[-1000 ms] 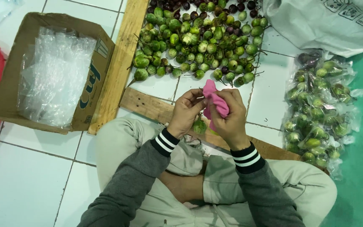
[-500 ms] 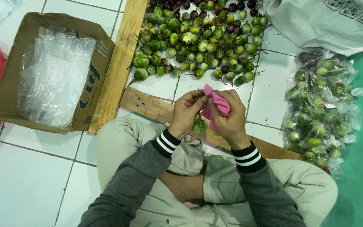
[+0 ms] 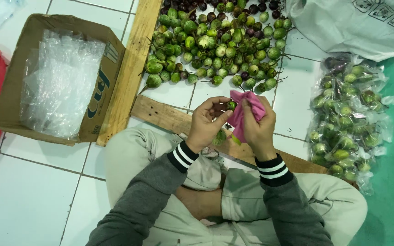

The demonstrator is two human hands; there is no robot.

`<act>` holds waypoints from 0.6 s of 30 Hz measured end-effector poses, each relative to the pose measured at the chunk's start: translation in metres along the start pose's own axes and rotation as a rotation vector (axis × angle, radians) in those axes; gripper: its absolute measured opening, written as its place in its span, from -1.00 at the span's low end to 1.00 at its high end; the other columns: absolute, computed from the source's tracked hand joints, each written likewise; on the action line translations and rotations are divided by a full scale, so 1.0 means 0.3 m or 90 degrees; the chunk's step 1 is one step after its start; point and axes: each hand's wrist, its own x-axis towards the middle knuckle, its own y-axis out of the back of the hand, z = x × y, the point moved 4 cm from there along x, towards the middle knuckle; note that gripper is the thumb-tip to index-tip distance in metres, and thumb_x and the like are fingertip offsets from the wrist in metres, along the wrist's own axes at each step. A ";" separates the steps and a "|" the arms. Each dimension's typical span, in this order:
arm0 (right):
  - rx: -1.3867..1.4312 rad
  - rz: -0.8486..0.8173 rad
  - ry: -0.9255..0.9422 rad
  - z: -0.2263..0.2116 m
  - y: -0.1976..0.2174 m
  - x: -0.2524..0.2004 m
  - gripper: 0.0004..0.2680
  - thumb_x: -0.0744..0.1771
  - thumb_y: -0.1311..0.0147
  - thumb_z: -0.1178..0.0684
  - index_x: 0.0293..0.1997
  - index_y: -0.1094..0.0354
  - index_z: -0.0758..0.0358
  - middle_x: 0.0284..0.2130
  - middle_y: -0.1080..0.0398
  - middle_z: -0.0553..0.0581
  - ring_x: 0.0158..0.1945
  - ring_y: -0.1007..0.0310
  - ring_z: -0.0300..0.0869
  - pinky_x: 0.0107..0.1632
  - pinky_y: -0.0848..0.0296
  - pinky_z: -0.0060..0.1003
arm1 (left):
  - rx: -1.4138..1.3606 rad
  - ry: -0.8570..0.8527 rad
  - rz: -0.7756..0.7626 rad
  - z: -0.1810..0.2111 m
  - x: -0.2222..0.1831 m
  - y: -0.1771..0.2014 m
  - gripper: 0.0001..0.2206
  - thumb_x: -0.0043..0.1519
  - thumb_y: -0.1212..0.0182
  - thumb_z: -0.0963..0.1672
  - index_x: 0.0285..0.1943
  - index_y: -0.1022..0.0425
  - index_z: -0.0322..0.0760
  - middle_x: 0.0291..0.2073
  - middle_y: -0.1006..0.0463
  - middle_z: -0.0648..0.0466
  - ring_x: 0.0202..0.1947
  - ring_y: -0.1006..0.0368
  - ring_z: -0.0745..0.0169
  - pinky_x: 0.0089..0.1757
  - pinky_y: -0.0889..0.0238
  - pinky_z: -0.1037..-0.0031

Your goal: Cleaning and packaging small green fruits into individual plastic bags

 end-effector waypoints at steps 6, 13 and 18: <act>-0.047 -0.151 -0.004 -0.094 -0.082 -0.023 -0.76 0.42 -0.07 0.04 0.20 -0.38 0.32 -0.09 -0.38 0.47 0.04 -0.45 0.31 0.07 -0.37 0.21 | 0.055 -0.037 -0.002 0.004 0.000 0.008 -0.75 0.18 -0.35 -0.31 0.03 -0.53 -0.42 -0.16 -0.63 -0.09 -0.14 -0.55 0.31 -0.15 -0.47 0.45; -0.053 -0.138 -0.100 -0.004 -0.037 0.015 -0.79 0.44 -0.02 -0.07 -0.19 -0.49 0.25 -0.39 -0.51 0.28 -0.09 -0.53 -0.01 0.04 -0.42 -0.01 | 0.052 -0.076 -0.045 -0.022 -0.016 -0.006 -0.75 0.13 -0.32 -0.35 -0.02 -0.53 -0.46 -0.06 -0.59 -0.14 -0.11 -0.59 0.19 -0.13 -0.50 0.41; -0.047 -0.089 -0.182 0.093 -0.004 0.016 -0.79 0.43 -0.05 -0.07 -0.23 -0.53 0.21 -0.41 -0.52 0.16 -0.16 -0.42 -0.18 0.05 -0.39 -0.08 | -0.002 -0.057 -0.065 -0.051 -0.018 -0.017 -0.73 0.14 -0.27 -0.37 0.01 -0.50 -0.47 -0.01 -0.53 -0.11 -0.02 -0.54 0.18 -0.07 -0.47 0.44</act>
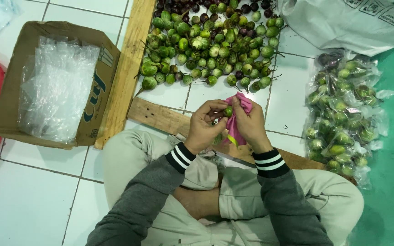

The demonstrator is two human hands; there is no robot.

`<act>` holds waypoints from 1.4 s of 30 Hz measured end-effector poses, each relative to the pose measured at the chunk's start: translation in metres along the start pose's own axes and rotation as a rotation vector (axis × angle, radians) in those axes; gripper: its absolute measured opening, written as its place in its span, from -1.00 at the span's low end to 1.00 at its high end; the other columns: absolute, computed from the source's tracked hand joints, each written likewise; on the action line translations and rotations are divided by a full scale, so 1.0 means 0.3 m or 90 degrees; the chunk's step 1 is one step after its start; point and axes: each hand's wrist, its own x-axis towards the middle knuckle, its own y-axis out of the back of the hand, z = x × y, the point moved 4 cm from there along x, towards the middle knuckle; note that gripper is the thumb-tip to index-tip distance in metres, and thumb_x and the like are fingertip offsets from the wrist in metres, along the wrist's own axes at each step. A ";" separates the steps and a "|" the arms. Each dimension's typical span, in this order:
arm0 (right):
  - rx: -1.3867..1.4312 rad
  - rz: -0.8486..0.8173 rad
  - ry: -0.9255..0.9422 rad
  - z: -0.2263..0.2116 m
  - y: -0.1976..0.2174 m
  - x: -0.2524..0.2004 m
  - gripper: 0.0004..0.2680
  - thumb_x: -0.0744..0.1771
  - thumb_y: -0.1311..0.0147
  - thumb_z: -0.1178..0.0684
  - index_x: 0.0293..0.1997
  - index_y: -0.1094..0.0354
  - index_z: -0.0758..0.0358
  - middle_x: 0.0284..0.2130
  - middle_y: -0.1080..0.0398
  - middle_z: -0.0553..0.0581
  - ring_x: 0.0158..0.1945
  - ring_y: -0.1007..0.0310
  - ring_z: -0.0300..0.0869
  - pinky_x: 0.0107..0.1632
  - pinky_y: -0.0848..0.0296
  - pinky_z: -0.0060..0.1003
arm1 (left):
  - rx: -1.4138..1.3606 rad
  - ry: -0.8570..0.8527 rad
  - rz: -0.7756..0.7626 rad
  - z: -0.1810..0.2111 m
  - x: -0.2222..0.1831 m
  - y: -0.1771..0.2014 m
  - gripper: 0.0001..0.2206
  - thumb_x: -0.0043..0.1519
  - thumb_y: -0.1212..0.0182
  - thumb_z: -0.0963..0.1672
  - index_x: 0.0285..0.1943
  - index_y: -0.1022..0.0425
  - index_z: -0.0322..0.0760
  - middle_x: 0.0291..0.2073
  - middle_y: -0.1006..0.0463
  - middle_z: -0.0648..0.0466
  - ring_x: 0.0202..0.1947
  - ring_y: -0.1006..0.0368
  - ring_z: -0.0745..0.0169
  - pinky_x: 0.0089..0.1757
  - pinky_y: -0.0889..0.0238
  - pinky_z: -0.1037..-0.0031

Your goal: Cleaning and packaging small green fruits into individual plastic bags

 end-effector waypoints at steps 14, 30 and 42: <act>-0.136 -0.007 0.303 -0.196 -0.079 -0.073 -0.79 0.41 -0.06 0.01 0.05 -0.33 0.37 -0.27 -0.28 0.28 -0.15 -0.42 0.16 -0.08 -0.42 0.02 | -0.338 0.249 0.060 -0.137 0.009 0.067 -0.85 0.40 -0.12 -0.19 0.06 -0.49 -0.41 -0.22 -0.64 -0.06 -0.19 -0.62 0.28 -0.11 -0.53 0.54; -0.388 0.037 0.286 -0.090 -0.033 -0.061 -0.82 0.42 -0.07 -0.02 -0.32 -0.30 0.20 -0.52 -0.26 0.10 -0.44 -0.44 0.09 -0.38 -0.42 -0.09 | -0.297 0.294 0.080 -0.145 0.014 0.078 -0.84 0.36 -0.21 -0.18 0.05 -0.48 -0.37 -0.16 -0.66 -0.18 -0.21 -0.65 0.09 -0.15 -0.55 0.43; -0.153 -0.075 0.300 -0.266 -0.056 -0.095 -0.57 0.43 0.29 0.00 0.45 0.07 0.48 0.12 -0.17 0.51 -0.04 -0.47 0.15 0.09 -0.51 0.08 | -0.261 0.337 0.126 -0.168 -0.004 0.089 -0.82 0.34 -0.22 -0.13 0.05 -0.55 -0.32 -0.27 -0.65 -0.08 -0.30 -0.64 0.15 -0.26 -0.52 0.50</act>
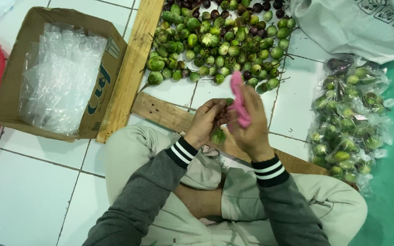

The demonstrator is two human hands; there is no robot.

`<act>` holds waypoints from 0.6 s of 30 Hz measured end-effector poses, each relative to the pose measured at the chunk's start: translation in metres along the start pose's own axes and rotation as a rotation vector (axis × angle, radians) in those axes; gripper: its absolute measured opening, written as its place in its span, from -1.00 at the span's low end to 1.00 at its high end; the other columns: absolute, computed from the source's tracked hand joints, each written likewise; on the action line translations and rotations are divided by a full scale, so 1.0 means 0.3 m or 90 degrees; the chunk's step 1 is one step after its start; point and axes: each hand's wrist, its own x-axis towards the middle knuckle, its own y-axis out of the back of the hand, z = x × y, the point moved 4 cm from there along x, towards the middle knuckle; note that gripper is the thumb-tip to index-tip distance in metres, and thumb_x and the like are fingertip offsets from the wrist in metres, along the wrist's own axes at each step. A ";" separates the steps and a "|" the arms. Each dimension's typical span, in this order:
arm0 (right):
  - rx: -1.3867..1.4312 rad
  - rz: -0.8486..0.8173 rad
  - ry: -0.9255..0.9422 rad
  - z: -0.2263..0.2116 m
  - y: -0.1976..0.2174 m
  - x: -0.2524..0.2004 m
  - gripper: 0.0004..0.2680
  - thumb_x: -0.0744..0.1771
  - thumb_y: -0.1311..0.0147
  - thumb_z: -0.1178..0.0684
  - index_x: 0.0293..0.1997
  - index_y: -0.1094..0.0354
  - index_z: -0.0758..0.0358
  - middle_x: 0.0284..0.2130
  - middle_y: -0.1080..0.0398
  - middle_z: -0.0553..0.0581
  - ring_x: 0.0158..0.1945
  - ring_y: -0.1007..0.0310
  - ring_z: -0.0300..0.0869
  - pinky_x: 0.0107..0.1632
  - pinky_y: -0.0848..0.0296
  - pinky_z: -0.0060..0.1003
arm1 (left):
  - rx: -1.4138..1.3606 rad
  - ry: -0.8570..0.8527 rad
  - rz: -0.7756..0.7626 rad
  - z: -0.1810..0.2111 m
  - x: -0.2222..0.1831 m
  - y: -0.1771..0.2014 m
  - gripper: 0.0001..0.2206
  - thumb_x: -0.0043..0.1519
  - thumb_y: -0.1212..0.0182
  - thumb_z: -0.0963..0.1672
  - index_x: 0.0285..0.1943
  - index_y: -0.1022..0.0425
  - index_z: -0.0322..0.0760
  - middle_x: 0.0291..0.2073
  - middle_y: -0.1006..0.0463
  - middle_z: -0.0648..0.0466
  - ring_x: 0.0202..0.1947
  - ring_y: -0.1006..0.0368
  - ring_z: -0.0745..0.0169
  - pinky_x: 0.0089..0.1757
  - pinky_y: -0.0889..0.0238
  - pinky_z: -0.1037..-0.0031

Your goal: Cleaning and packaging small green fruits into individual plastic bags

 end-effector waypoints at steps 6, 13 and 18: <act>-0.124 -0.013 -0.052 0.189 -0.089 -0.039 -0.64 0.44 0.10 -0.29 0.17 -0.36 0.17 -0.16 -0.40 0.24 -0.16 -0.50 0.19 -0.15 -0.48 -0.01 | -0.055 0.021 -0.005 -0.011 -0.005 -0.003 -0.89 0.33 -0.23 -0.13 -0.21 -0.54 -0.26 -0.42 -0.63 -0.02 -0.39 -0.61 0.26 -0.29 -0.45 0.58; -0.110 0.070 -0.029 0.215 -0.028 -0.037 -0.76 0.44 -0.01 -0.16 -0.19 -0.43 0.18 -0.40 -0.39 0.14 -0.32 -0.50 0.11 -0.27 -0.46 -0.12 | -0.123 0.078 -0.099 -0.025 0.000 0.006 -0.90 0.37 -0.17 -0.14 -0.16 -0.48 -0.28 -0.27 -0.67 -0.10 -0.21 -0.64 0.10 -0.12 -0.47 0.43; 0.048 0.134 -0.012 0.127 0.033 0.008 -0.75 0.47 0.07 -0.07 -0.12 -0.46 0.30 -0.41 -0.38 0.24 -0.34 -0.46 0.04 -0.26 -0.41 -0.11 | -0.112 0.079 -0.151 -0.001 -0.005 -0.028 -0.87 0.38 -0.14 -0.15 -0.02 -0.50 -0.33 -0.14 -0.66 -0.20 -0.11 -0.64 0.03 -0.09 -0.50 0.38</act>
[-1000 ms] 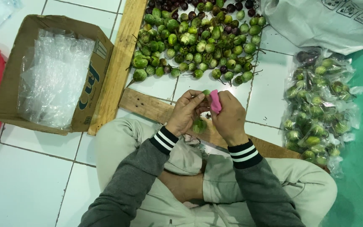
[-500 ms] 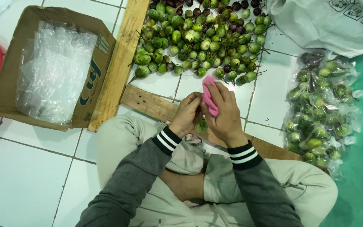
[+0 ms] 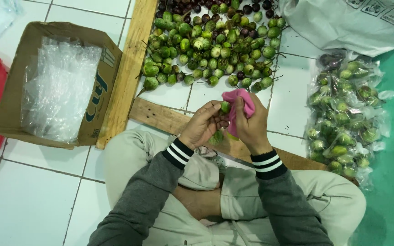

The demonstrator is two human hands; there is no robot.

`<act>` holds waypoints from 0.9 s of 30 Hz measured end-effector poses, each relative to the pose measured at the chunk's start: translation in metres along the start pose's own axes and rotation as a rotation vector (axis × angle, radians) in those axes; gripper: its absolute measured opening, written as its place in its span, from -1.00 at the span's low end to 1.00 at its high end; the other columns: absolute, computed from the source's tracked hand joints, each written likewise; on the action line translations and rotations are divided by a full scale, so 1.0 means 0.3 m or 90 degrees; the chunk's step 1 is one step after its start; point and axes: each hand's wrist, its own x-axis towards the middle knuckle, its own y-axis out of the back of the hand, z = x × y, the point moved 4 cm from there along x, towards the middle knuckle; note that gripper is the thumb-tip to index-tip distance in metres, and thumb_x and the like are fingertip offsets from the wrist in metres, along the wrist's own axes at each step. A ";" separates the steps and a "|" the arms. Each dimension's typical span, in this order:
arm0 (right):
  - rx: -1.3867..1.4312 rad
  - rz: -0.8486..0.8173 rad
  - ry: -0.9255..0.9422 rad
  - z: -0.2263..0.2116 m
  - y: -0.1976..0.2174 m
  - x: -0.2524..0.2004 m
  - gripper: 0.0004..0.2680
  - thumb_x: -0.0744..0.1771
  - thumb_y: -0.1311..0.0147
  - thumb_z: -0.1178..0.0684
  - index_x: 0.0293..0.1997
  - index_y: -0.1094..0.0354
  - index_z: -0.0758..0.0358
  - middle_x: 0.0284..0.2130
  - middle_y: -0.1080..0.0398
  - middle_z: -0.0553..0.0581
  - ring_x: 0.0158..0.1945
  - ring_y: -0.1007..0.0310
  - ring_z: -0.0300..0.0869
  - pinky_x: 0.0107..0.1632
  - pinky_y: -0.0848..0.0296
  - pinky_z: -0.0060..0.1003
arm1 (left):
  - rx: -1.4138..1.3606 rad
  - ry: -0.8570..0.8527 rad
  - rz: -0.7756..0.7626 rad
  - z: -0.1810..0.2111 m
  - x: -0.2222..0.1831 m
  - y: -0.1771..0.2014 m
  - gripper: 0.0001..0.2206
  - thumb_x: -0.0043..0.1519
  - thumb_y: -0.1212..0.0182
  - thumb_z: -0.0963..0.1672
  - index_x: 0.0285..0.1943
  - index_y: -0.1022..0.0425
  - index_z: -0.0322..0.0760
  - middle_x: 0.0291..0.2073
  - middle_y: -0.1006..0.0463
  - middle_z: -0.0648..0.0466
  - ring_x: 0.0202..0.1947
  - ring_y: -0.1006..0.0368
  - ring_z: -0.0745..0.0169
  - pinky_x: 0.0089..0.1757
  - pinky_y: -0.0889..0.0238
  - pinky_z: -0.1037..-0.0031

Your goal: Cleaning and packaging small green fruits into individual plastic bags

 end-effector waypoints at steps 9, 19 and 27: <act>-0.186 -0.086 0.104 -0.017 -0.081 -0.035 -0.84 0.42 0.05 0.00 -0.16 -0.39 0.26 -0.27 -0.31 0.10 -0.18 -0.48 0.04 -0.14 -0.46 -0.19 | 0.183 -0.111 0.049 0.017 -0.022 -0.025 -0.93 0.32 -0.17 -0.21 -0.07 -0.53 -0.24 -0.41 -0.56 0.11 -0.45 -0.51 0.40 -0.41 -0.37 0.72; 0.010 0.047 -0.054 0.061 -0.008 -0.007 -0.81 0.45 -0.02 0.00 -0.30 -0.47 0.17 -0.40 -0.47 0.21 -0.27 -0.53 0.09 -0.14 -0.44 -0.12 | 0.286 -0.197 -0.008 0.036 -0.032 -0.102 -0.74 0.28 -0.30 -0.23 0.14 -0.49 -0.42 -0.21 -0.60 -0.03 -0.28 -0.60 0.31 -0.27 -0.52 0.53; -0.031 -0.086 0.139 -0.169 -0.023 0.013 -0.66 0.43 0.04 -0.04 0.26 -0.24 0.43 -0.11 -0.44 0.44 0.03 -0.44 0.21 0.27 -0.17 0.21 | 0.428 -0.313 0.021 0.063 -0.040 -0.084 -0.66 0.11 -0.48 -0.25 0.03 -0.49 -0.38 -0.31 -0.50 0.11 -0.25 -0.47 0.45 -0.22 -0.42 0.56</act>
